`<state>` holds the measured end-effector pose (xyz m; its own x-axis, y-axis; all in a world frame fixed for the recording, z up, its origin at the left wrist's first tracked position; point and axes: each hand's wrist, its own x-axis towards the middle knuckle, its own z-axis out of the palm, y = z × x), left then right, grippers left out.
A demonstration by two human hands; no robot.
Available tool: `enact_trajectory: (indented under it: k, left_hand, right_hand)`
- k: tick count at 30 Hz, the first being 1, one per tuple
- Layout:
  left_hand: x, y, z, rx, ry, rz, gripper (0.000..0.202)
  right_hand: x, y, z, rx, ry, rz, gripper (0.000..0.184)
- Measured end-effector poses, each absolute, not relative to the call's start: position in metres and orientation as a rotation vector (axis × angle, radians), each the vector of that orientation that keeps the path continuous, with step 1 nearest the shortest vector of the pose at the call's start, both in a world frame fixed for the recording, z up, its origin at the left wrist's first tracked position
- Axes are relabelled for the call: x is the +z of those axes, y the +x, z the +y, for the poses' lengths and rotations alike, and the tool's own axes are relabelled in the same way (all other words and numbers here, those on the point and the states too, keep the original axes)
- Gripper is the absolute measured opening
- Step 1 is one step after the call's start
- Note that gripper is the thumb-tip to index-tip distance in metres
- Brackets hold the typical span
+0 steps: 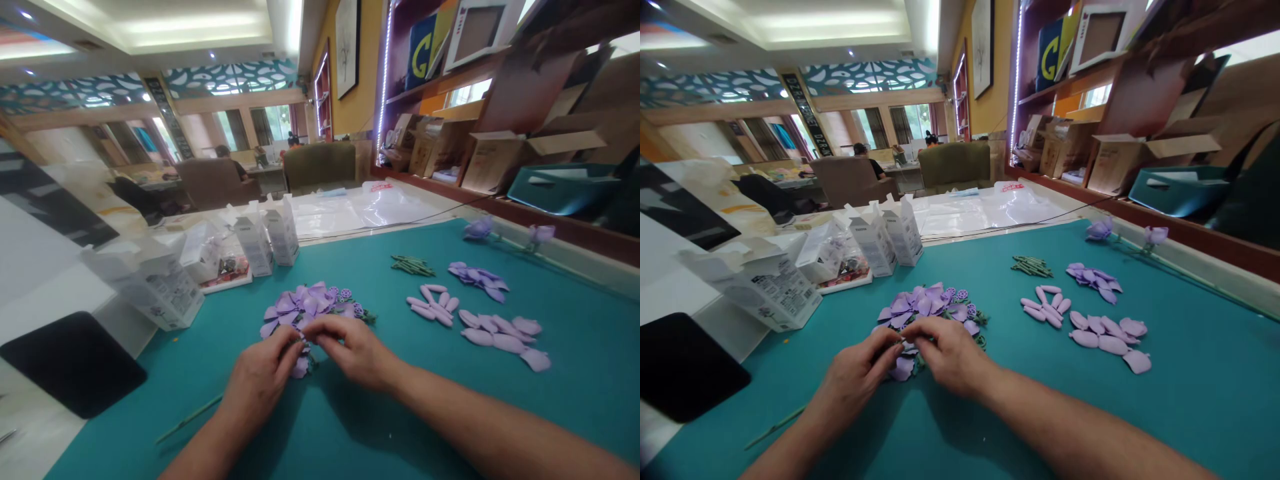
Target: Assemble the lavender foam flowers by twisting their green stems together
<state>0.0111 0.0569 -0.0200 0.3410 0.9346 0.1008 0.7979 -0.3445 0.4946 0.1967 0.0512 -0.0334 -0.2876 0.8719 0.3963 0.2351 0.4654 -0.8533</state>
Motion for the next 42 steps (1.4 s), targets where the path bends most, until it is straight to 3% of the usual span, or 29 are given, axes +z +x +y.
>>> enact_trajectory:
  k: [16, 25, 42]
  left_hand:
    - [-0.014, 0.015, 0.054, 0.467, 2.277, 1.5, 0.027]
    - [-0.009, 0.012, 0.058, 0.481, 2.274, 1.545, 0.027]
    - [-0.01, 0.013, 0.059, 0.491, 2.28, 1.562, 0.024]
  right_hand:
    - [-0.017, 0.23, 0.076, 0.907, -1.149, -1.669, 0.017]
    - [-0.017, 0.25, 0.089, 0.724, -1.326, -1.739, 0.018]
    - [-0.044, 0.213, 0.062, 0.32, -1.053, -2.551, 0.027]
